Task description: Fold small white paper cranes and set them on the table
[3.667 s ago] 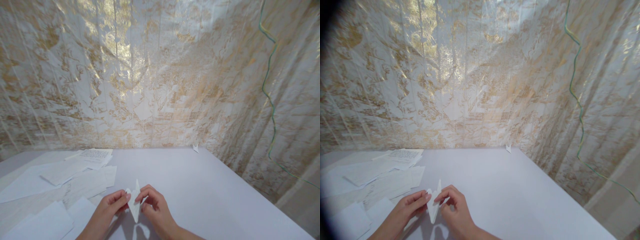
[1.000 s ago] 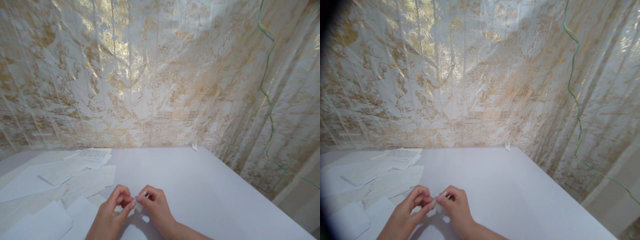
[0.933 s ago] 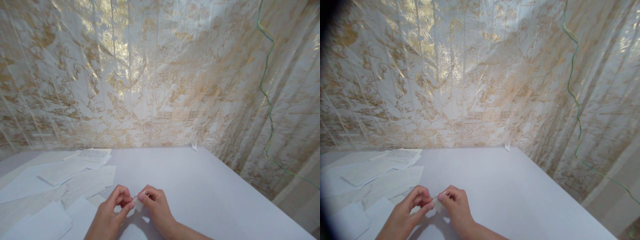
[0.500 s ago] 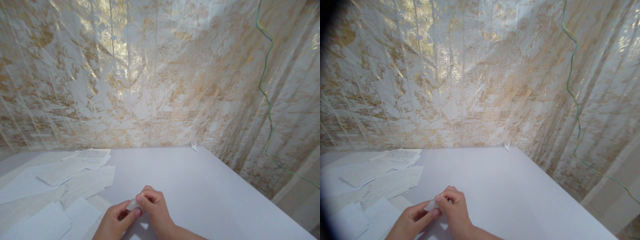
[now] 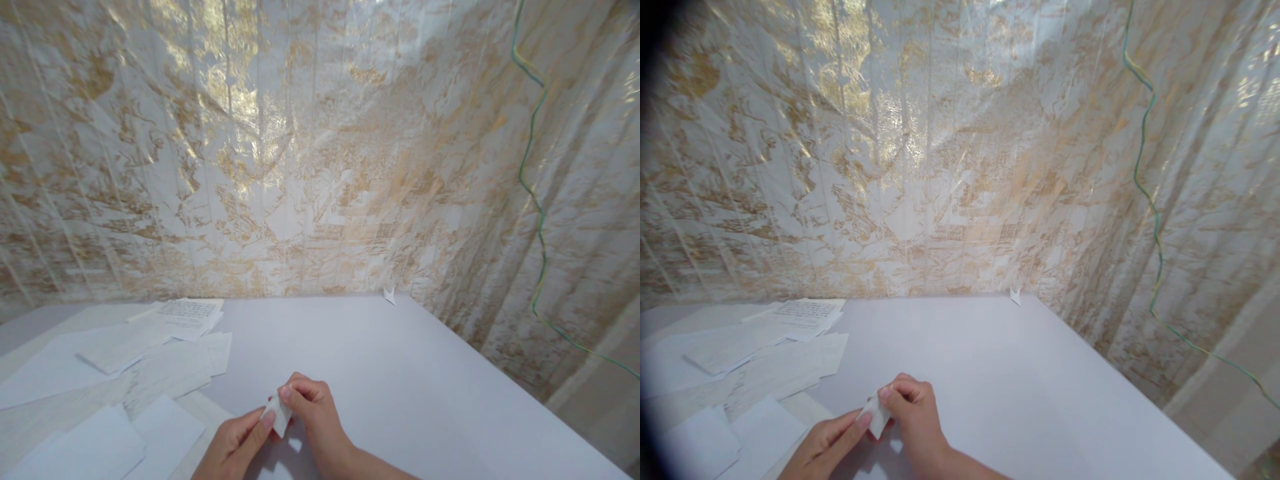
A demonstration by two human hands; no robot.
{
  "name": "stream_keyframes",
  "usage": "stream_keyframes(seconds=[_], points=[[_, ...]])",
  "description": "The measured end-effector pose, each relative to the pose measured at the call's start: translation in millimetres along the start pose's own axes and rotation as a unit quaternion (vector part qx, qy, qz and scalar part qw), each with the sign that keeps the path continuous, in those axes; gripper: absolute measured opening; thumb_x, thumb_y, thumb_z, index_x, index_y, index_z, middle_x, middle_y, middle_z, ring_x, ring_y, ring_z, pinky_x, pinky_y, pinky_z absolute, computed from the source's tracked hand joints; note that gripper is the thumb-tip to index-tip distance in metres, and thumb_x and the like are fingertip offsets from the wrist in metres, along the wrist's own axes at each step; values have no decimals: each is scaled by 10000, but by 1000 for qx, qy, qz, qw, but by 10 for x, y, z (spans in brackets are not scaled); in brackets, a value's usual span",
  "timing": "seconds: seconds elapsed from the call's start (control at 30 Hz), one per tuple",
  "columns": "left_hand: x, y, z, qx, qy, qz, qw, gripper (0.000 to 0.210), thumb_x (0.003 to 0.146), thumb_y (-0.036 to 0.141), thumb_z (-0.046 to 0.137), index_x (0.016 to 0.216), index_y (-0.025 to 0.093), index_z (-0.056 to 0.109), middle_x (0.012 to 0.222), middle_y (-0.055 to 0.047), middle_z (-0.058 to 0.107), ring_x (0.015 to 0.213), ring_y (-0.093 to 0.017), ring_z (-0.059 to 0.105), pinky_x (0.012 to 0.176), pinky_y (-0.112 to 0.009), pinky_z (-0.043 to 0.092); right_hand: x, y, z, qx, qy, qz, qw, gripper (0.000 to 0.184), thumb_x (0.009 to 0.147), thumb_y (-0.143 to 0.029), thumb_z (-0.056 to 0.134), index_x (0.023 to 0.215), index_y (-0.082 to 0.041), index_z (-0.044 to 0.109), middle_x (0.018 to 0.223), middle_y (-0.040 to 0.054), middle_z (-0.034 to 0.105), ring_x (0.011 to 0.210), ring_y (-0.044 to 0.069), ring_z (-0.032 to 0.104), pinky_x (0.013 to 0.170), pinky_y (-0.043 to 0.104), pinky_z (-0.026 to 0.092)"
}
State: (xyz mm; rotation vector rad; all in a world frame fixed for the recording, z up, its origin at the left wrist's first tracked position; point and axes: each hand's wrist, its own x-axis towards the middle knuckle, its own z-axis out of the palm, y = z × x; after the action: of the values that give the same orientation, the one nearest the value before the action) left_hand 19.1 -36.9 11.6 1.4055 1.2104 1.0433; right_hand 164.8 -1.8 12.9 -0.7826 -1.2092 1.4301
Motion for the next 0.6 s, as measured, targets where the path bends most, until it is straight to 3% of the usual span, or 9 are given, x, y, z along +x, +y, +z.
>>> stream_keyframes(seconds=[0.2,0.4,0.6], points=[[27,-63,-31,-2,1,9,1000,604,841,748,472,683,197,662,714,-21,640,755,-221,559,740,-287,445,22,-9,-15,0,-3,5,1000,497,689,-626,776,570,-150,698,624,-3,502,534,117,462,543,260,343],[86,-138,-67,49,13,22,998,533,756,718,627,658,194,630,627,32,510,632,-152,468,590,-236,398,29,1,-35,-30,8,-7,1000,498,688,-637,778,560,-163,695,653,16,541,604,139,478,615,276,370],[80,-143,-41,108,26,14,994,360,745,547,667,728,188,687,659,-1,641,661,-189,561,608,-250,416,59,100,-33,-11,31,-2,999,532,664,-661,782,559,-151,676,621,6,523,592,144,469,602,276,368]])
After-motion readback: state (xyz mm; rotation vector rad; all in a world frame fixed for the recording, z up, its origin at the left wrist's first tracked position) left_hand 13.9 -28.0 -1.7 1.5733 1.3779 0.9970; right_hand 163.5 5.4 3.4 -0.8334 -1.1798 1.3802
